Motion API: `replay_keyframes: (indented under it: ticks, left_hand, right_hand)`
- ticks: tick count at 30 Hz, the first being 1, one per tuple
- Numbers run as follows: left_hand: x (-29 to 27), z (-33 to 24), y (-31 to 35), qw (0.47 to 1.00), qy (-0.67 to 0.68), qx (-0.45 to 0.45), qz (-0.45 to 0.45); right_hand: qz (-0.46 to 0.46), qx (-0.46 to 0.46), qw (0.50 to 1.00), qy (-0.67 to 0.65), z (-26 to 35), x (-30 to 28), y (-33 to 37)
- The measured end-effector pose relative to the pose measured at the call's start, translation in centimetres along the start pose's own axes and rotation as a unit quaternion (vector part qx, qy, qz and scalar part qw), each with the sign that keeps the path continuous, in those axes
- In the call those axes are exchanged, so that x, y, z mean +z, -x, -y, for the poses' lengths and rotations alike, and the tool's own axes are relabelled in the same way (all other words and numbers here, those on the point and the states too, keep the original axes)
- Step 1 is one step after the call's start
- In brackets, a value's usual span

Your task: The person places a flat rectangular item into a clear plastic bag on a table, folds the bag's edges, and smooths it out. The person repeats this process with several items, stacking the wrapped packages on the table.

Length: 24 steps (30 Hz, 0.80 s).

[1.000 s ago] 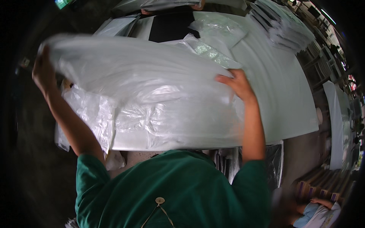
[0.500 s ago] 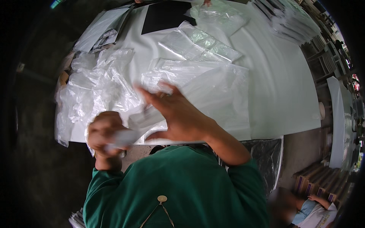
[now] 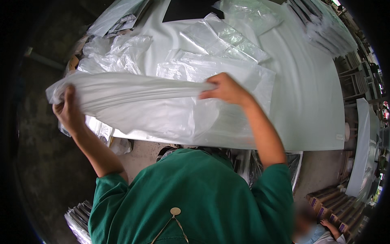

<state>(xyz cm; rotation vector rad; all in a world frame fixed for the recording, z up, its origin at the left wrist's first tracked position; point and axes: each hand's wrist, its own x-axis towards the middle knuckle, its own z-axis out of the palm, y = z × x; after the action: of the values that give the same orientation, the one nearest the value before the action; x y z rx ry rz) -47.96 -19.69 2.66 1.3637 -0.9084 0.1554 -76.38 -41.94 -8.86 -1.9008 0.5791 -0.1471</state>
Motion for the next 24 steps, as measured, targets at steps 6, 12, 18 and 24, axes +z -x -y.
replay_keyframes:
  ticks: [6, 12, 18, 24]
  left_hand:
    - [-6.8, 4.9, 2.2, 0.990, 0.049, -0.135, 0.006]
    - [-7.0, 6.7, 2.8, 0.948, 0.205, -0.239, 0.054]
    - [0.5, 12.4, 0.8, 0.936, -0.033, -0.309, 0.165]
    - [11.8, 26.0, 2.8, 0.890, -0.075, -0.355, 0.275]
  right_hand:
    - [-0.168, -0.099, 0.893, -0.406, -6.2, -6.8, 9.5]
    - [-0.451, 0.037, 0.814, -0.365, -3.7, -3.8, 15.0]
    - [-0.408, 0.240, 0.840, -0.266, -6.3, -4.5, 12.4]
    - [-0.482, 0.152, 0.860, -0.068, -20.0, -4.5, 7.5]
